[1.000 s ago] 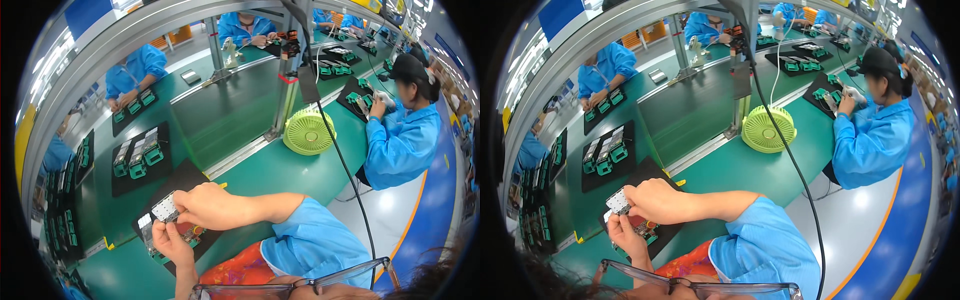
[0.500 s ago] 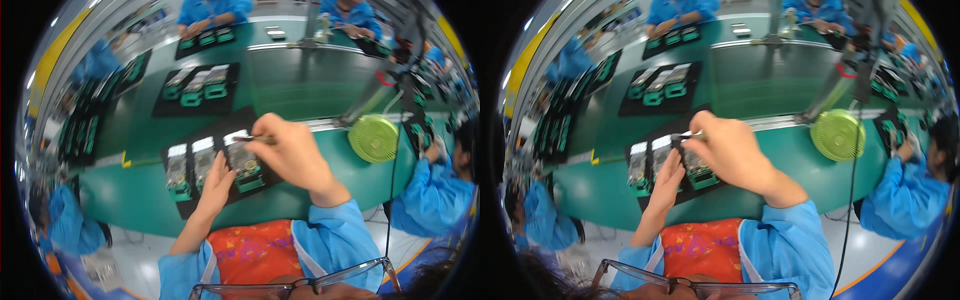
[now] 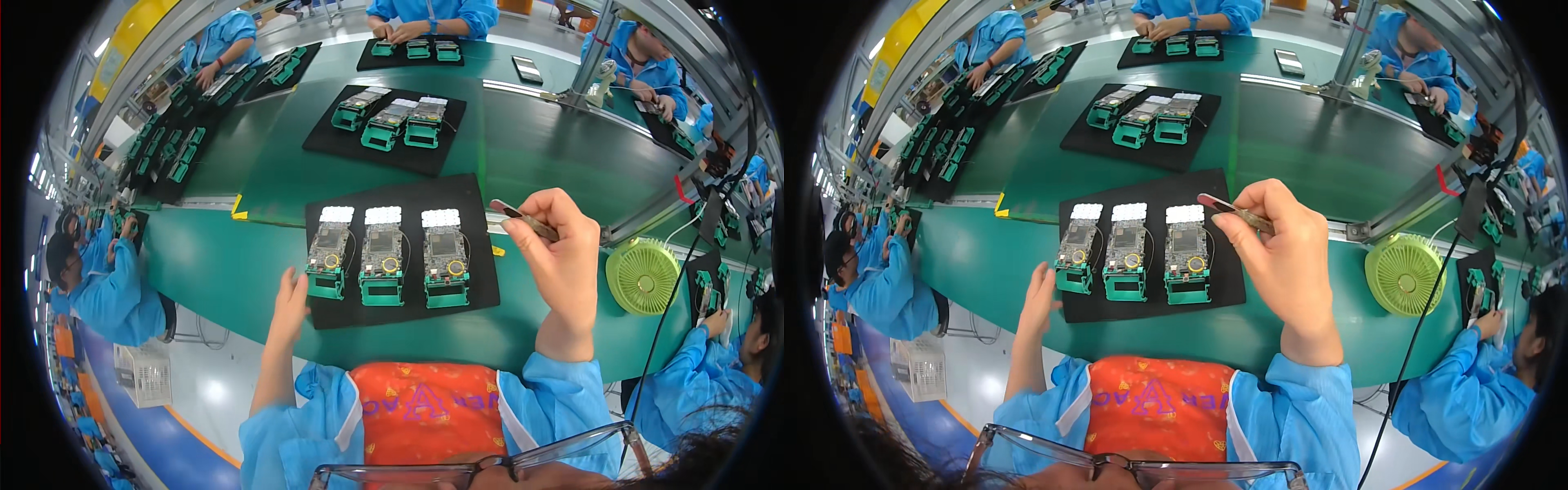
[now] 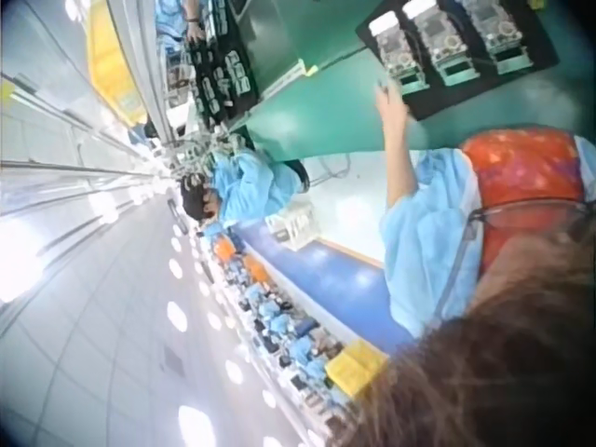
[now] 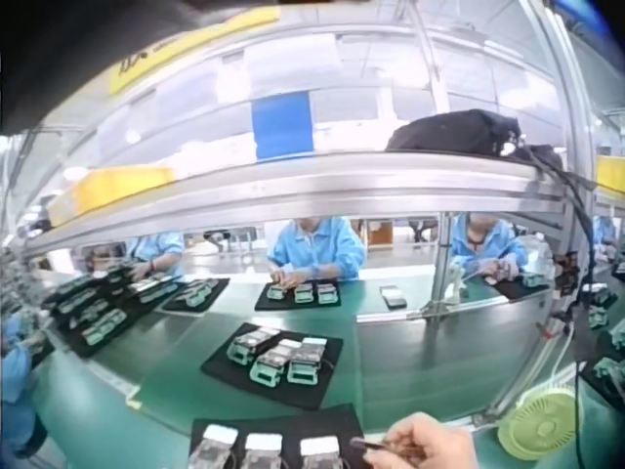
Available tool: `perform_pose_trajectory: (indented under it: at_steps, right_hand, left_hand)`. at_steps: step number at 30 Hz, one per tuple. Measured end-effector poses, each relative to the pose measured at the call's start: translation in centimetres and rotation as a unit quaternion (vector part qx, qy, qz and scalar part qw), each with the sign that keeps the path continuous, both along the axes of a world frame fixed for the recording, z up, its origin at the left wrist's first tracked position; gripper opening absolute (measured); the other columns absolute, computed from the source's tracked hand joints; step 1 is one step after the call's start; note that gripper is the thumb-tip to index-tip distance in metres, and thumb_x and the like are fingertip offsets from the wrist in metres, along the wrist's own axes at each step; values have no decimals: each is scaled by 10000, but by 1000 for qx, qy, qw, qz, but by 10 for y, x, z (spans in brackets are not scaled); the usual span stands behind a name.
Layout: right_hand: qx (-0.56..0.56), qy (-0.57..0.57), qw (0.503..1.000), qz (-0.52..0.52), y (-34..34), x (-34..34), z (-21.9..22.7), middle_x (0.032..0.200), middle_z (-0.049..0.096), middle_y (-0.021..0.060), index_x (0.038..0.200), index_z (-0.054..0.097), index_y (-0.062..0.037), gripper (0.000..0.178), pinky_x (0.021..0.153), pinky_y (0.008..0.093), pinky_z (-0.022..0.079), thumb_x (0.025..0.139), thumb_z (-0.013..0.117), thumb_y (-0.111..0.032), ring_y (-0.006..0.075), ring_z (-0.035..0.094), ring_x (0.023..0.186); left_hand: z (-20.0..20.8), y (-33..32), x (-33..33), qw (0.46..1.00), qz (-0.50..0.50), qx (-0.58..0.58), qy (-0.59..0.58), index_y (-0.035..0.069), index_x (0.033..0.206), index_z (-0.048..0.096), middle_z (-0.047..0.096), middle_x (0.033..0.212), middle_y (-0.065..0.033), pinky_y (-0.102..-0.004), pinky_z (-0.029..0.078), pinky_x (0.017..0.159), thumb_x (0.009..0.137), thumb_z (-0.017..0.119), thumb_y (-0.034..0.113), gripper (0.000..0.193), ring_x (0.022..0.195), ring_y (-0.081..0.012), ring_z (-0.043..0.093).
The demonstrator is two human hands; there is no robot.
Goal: Manually assembling electronic components onto printed circuit boards at a factory assembly line station.
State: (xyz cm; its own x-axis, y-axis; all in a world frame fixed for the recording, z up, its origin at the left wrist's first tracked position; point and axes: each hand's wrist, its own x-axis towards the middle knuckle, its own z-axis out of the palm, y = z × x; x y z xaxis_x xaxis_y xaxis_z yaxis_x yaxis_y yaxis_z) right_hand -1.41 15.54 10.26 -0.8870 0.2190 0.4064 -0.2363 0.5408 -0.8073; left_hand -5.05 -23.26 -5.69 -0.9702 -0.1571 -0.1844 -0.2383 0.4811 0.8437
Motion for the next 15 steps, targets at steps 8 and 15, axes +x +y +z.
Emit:
perform_pose_trajectory:
  at_steps: [8,15]
  right_hand:
    - [-42,59,997,26,3,3,4,669,625,59,876,566,12,190,501,214,406,799,735,-30,56,524,564]
    - [-64,106,991,50,2,13,3,708,646,75,877,581,4,190,536,256,481,788,743,-41,115,630,617]
  left_hand:
    - [22,48,31,883,-83,418,-198,-4,1242,443,620,1012,-124,-354,554,612,798,461,-17,444,813,-224,654]
    - [29,148,34,832,-177,458,-259,-13,1232,368,609,916,-156,-462,601,694,858,526,-75,411,739,-299,678]
